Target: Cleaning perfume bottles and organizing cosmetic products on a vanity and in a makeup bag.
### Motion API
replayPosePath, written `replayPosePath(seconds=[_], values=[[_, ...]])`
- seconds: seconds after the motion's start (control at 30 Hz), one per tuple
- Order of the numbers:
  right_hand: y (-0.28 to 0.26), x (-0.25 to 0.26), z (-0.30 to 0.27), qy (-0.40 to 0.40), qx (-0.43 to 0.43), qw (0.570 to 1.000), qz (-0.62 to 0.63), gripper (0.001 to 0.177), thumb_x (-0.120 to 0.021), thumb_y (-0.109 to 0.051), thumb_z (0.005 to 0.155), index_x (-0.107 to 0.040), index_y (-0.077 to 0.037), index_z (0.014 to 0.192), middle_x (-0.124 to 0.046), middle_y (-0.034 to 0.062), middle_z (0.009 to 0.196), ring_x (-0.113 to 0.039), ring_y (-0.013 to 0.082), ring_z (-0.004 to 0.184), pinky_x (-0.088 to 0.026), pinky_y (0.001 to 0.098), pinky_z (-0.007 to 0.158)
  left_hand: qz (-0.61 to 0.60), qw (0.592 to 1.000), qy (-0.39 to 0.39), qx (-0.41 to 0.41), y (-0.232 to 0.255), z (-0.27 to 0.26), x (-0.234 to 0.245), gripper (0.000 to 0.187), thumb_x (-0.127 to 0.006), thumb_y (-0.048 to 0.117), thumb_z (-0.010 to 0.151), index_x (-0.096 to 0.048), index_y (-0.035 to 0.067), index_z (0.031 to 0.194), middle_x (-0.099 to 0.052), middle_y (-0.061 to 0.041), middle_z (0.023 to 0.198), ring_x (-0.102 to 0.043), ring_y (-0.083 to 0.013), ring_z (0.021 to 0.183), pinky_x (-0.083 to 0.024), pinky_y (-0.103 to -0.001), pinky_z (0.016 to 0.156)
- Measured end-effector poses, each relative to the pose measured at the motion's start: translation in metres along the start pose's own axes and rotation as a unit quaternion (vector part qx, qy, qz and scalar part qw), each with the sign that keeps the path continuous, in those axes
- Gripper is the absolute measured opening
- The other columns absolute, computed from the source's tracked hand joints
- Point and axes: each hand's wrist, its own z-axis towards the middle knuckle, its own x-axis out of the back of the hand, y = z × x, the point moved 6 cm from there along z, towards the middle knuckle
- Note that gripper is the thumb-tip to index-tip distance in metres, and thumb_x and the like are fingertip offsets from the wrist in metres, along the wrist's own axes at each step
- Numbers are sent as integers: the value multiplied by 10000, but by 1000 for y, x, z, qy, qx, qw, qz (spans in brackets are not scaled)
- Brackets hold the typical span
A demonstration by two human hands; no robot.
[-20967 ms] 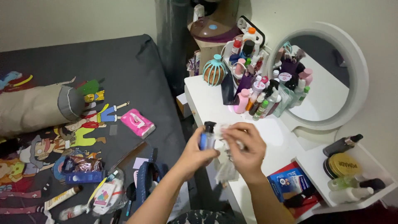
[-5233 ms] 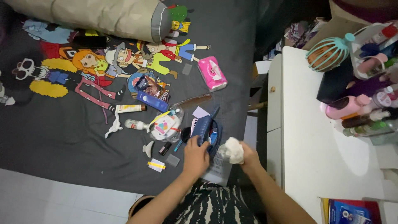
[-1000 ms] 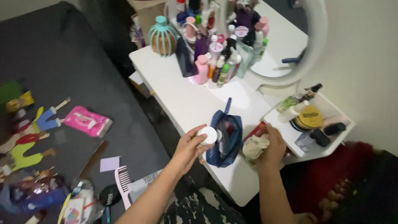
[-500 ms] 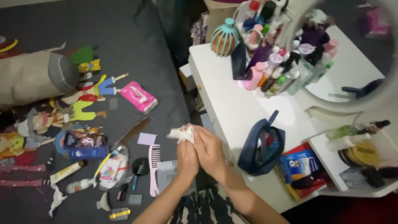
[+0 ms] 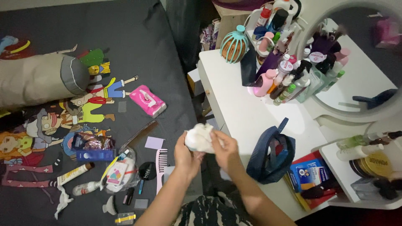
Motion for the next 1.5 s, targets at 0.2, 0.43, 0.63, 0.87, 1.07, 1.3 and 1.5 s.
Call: replayPosePath(seconds=[0.2, 0.43, 0.63, 0.87, 1.07, 1.3, 1.5], values=[[-28, 29, 7, 42, -23, 964, 261, 311, -527, -207, 1025, -728, -9, 1157, -771, 145, 1012, -734, 198, 863, -605, 330, 771, 123, 987, -102, 25, -19, 11, 1, 518, -326, 465, 1149, -581, 17, 1101, -584, -48, 770, -516, -124, 590, -443, -269, 503], [-101, -11, -32, 23, 396, 885, -245, 229, -654, -109, 995, -745, -13, 1182, -720, 140, 1229, -711, 307, 1172, -541, 409, 1058, 76, 995, 37, 59, -12, -10, -15, 415, -342, 301, 1063, -545, 35, 1307, -673, -78, 1050, -669, -173, 934, -595, -316, 716], [-117, -13, -63, -96, 506, 829, -217, 275, -728, 39, 872, -734, 7, 1144, -663, 140, 1384, -544, 415, 1414, -514, 431, 1141, 23, 995, 44, 92, -10, -10, 5, 436, -320, 307, 1070, -585, 39, 1288, -686, -117, 1109, -709, -212, 990, -595, -346, 823], [-94, 7, -60, -73, 469, 840, -263, 364, -674, 91, 765, -777, -20, 1096, -682, 193, 1349, -607, 385, 1327, -532, 433, 1084, 38, 996, 41, 63, -9, 8, 24, 411, -441, 391, 1039, -641, 71, 1200, -713, -70, 1003, -691, -182, 848, -577, -324, 695], [-81, 24, -41, 88, 337, 933, -85, 126, -633, 6, 963, -719, -7, 1052, -764, 174, 1164, -749, 311, 1123, -584, 379, 987, 247, 965, 39, -81, -12, 30, 52, 459, -449, 478, 1102, -648, 64, 1093, -652, -86, 800, -583, -165, 627, -459, -319, 514], [-33, -19, -19, -9, 97, 995, 4, 238, -627, -134, 1019, -765, 52, 1074, -741, 170, 843, -697, 185, 737, -530, 384, 677, 460, 821, 4, -337, 34, -34, -15, 292, -430, 357, 1103, -516, 81, 1148, -688, -74, 760, -646, -124, 609, -494, -298, 513], [10, -33, -10, -83, -58, 858, 504, 419, -451, -351, 1097, -647, -26, 1274, -712, 63, 1055, -670, 158, 892, -533, 311, 755, 231, 949, 16, -214, 22, -7, -28, 305, -501, 358, 1088, -557, 58, 1091, -604, -53, 824, -570, -125, 697, -440, -299, 562]])
